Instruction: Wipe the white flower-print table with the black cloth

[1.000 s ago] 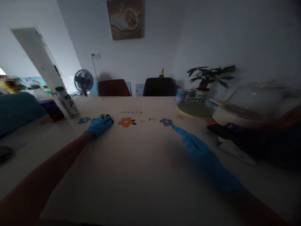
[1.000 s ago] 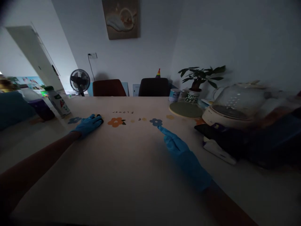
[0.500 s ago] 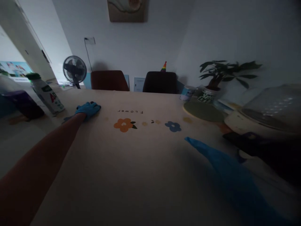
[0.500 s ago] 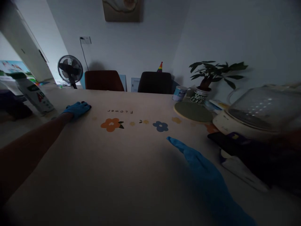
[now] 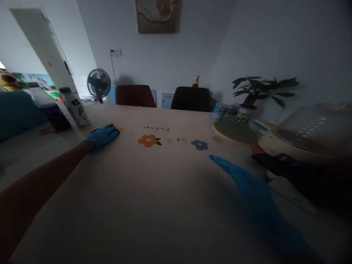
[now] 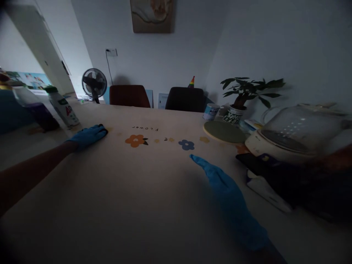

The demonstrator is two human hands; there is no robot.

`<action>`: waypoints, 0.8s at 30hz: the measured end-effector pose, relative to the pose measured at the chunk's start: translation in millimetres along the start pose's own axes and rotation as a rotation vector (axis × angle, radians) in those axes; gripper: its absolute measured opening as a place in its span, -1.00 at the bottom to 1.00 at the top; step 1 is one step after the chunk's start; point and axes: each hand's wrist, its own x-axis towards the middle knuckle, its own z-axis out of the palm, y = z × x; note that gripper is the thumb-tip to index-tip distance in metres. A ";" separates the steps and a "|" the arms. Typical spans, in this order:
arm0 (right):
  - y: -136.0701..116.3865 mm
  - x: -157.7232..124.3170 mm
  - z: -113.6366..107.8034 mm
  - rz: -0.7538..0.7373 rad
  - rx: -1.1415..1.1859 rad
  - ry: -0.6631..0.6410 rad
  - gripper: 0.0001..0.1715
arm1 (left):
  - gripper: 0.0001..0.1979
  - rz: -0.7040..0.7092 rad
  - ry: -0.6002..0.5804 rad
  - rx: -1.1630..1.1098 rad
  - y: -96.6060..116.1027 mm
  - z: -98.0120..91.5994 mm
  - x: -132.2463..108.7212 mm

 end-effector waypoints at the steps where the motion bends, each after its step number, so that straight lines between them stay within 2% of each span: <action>1: -5.0 0.2 -1.8 -0.002 -0.003 -0.028 -0.16 | -0.49 0.004 -0.029 0.044 -1.1 -2.1 -13.7; 3: -14.9 1.3 -4.4 -0.004 0.017 -0.047 -0.23 | -0.46 0.051 -0.061 0.081 -4.7 -5.3 -40.9; 6: -29.2 4.2 -4.2 0.014 0.115 -0.013 -0.46 | -0.36 0.111 -0.074 0.075 -10.0 -8.5 -82.8; 10: -45.1 6.1 -0.9 0.076 0.165 -0.025 -0.33 | -0.11 0.031 -0.163 0.120 -4.5 -12.5 -141.6; 15: -47.1 5.0 1.9 0.090 0.105 -0.069 -0.29 | -0.03 0.044 -0.270 0.213 17.5 -11.0 -200.9; 19: -45.5 2.9 4.6 0.073 0.125 -0.078 -0.30 | 0.01 0.063 -0.295 0.236 31.0 -6.6 -216.6; 24: -51.1 -1.2 3.7 0.120 0.067 -0.150 -0.29 | -0.02 0.083 -0.300 0.271 45.6 -3.0 -194.9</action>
